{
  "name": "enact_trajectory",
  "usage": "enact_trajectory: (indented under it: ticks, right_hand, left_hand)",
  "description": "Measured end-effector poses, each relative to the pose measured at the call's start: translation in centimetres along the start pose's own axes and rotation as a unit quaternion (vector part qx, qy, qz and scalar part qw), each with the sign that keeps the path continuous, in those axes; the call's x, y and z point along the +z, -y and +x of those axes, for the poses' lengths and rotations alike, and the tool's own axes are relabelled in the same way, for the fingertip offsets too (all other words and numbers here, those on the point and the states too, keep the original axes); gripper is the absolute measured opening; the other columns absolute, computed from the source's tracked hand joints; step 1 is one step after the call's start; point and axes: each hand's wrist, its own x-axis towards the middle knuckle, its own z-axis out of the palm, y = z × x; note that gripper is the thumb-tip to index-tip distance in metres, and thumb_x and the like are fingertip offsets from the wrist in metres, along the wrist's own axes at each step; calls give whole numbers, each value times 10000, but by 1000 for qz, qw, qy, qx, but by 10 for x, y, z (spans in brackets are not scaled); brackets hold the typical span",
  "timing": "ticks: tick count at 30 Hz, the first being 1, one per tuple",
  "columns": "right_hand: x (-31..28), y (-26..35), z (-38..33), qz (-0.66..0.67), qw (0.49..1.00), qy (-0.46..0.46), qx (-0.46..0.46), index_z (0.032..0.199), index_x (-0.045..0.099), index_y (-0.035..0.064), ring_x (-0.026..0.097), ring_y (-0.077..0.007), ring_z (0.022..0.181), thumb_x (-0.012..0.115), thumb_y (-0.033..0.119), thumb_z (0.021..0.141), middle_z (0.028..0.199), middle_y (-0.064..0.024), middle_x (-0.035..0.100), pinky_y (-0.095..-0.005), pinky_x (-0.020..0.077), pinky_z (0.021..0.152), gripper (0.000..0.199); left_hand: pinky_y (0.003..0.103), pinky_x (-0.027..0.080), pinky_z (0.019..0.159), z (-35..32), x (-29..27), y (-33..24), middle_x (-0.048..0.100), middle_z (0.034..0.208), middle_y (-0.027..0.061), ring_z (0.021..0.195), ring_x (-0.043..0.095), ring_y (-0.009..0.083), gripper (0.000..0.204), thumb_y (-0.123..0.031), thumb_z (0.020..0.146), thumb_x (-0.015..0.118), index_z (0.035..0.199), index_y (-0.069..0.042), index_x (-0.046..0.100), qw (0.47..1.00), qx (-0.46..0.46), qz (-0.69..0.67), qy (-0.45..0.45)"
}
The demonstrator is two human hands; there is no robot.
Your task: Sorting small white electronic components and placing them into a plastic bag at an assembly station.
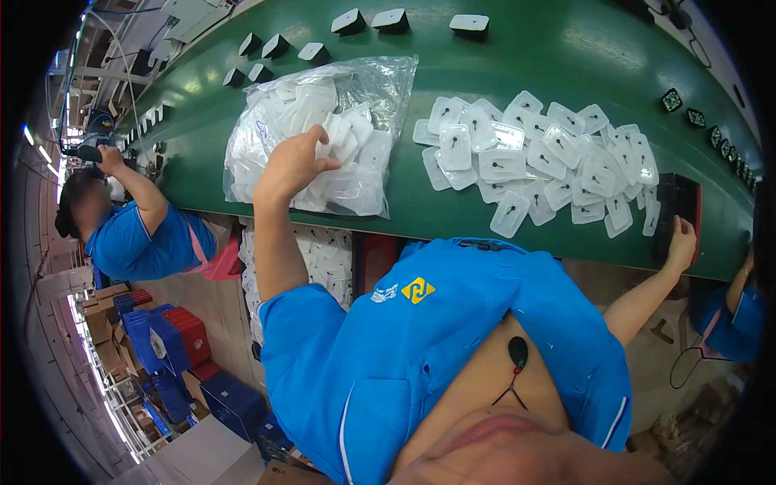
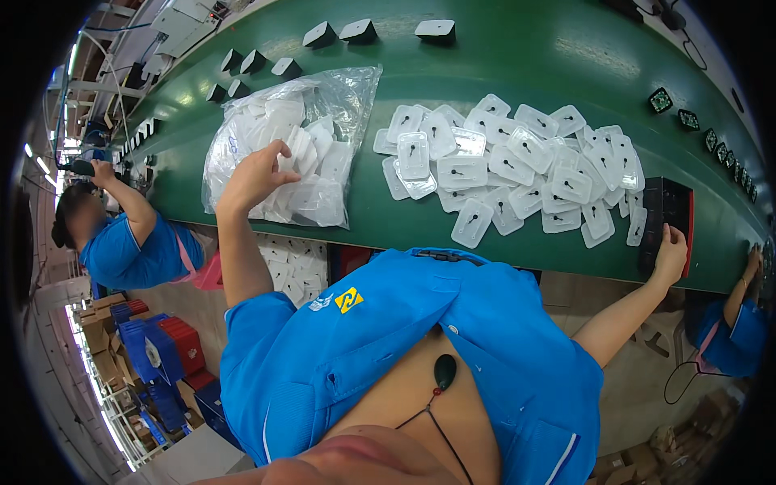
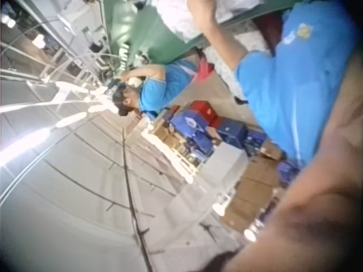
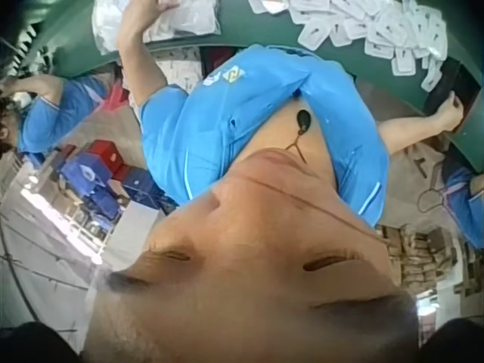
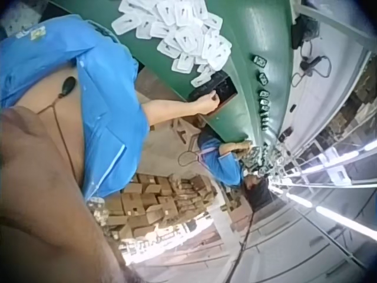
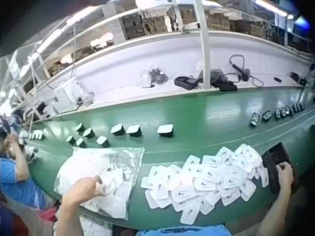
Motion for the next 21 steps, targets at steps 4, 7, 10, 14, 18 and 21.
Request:
enact_trajectory:
  ticks: [4,7,10,14,18,21]
  right_hand:
    - [-2,6,-6,6,1000,-15,1,1072,645,84,619,-259,914,519,433,887,1016,-63,666,-349,472,776,414]
    - [-2,3,-5,4,1000,-12,1,1073,645,90,620,-258,915,521,432,885,1016,-63,666,-347,471,776,410]
    - [-1,4,-6,1,1000,-7,1,1075,646,95,620,-256,915,523,431,883,1016,-62,667,-345,471,775,406]
    - [-7,18,-13,-1,999,2,36,1068,647,86,621,-253,914,536,423,877,1013,-63,667,-340,471,774,403]
    - [-3,6,-3,2,1000,3,18,1057,650,72,621,-249,903,549,414,872,1004,-67,668,-334,470,773,401]
    - [3,1,4,3,1000,8,7,1051,651,63,622,-246,894,559,403,869,997,-70,668,-329,470,771,396]
  left_hand:
    - [384,435,615,5,-13,13,625,736,113,658,570,303,211,-190,778,663,868,-39,547,989,44,-42,-136]
    - [330,407,530,-4,-41,11,610,670,63,547,527,228,147,-133,782,664,855,-54,562,940,41,-40,-335]
    - [248,356,485,-22,-41,8,577,623,8,505,449,114,76,-85,821,638,873,-65,586,857,27,-121,-501]
    - [340,418,541,-46,-6,-6,554,603,75,538,518,225,120,-94,794,638,898,-59,588,972,-31,-67,-224]
    - [372,450,647,-61,31,-7,600,741,111,676,565,289,169,-96,797,605,958,-57,577,996,29,-37,-79]
    - [356,454,673,-62,35,-9,600,796,102,718,561,277,172,-88,806,589,976,-58,578,995,26,-29,-88]
